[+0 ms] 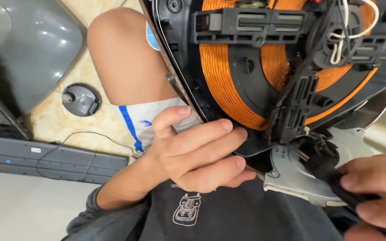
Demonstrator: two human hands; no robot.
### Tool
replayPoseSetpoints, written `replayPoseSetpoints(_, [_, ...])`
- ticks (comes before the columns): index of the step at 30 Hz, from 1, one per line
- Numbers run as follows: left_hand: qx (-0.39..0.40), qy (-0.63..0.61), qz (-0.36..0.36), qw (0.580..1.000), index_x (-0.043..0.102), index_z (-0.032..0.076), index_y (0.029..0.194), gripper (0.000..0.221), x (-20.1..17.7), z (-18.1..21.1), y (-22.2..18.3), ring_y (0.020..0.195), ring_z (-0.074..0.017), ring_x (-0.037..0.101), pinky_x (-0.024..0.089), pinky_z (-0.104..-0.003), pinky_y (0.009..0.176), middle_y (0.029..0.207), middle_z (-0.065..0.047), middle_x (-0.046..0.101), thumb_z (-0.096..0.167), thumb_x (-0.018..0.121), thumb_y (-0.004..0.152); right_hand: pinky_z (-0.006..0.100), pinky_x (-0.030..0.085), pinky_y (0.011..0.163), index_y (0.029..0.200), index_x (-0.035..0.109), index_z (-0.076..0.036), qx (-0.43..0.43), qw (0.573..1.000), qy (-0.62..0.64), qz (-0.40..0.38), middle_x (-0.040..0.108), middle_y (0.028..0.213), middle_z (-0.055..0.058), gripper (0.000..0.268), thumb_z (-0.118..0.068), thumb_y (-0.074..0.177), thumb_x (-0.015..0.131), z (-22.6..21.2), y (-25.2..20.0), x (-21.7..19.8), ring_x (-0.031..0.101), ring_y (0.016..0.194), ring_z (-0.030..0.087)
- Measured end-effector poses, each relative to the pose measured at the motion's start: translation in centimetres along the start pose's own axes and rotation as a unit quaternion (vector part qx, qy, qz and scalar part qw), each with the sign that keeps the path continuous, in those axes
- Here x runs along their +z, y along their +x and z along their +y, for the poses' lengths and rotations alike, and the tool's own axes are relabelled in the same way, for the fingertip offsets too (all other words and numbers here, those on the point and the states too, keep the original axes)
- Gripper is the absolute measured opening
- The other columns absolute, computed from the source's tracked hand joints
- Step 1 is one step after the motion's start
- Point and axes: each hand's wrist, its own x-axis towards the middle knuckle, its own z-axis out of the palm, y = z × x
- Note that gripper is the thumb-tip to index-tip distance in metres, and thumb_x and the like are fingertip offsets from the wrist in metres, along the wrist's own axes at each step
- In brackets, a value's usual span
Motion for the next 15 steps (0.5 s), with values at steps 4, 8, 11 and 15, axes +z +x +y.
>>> replayPoseSetpoints(4, [0.001,0.002,-0.006,1.0,0.061,0.025,0.131,0.037,0.0,-0.4,-0.5,0.125,-0.0122,0.076,0.029,-0.05,0.128,0.117,0.012,0.093,0.05,0.084,0.117,0.041,0.078,0.116,0.086,0.063,-0.027,0.051,0.999,-0.01,0.005,0.071,0.125,0.004,0.055,-0.053,0.05,0.097,-2.2,3.1,0.3,0.083,0.125,0.026])
replayPoseSetpoints(8, [0.008,-0.003,0.004,1.0,0.066,0.03,0.129,0.033,0.3,-0.7,-0.7,0.123,-0.0106,0.075,0.031,-0.051,0.128,0.118,0.014,0.089,0.052,0.086,0.115,0.042,0.079,0.115,0.092,0.064,-0.026,0.053,0.999,-0.004,0.011,0.072,0.126,0.008,0.053,-0.051,0.056,0.093,-2.6,3.6,1.1,0.083,0.125,0.027])
replayPoseSetpoints(11, [0.027,-0.022,0.04,0.999,0.062,0.029,0.133,0.035,1.9,-1.5,-1.6,0.123,-0.0104,0.073,0.029,-0.051,0.129,0.117,0.015,0.089,0.05,0.084,0.116,0.041,0.075,0.114,0.089,0.064,-0.018,0.102,0.994,0.002,0.033,0.073,0.127,0.012,0.049,-0.044,0.056,0.089,-3.8,4.6,1.8,0.082,0.123,0.029])
replayPoseSetpoints(15, [0.078,-0.043,0.11,0.99,0.056,0.028,0.133,0.037,3.5,-2.8,-1.8,0.122,-0.0094,0.07,0.023,-0.049,0.132,0.107,0.018,0.088,0.047,0.082,0.115,0.036,0.073,0.105,0.083,0.068,-0.011,0.155,0.987,-0.027,0.028,0.075,0.125,0.017,0.044,-0.037,0.054,0.088,-6.1,7.3,2.0,0.081,0.112,0.026])
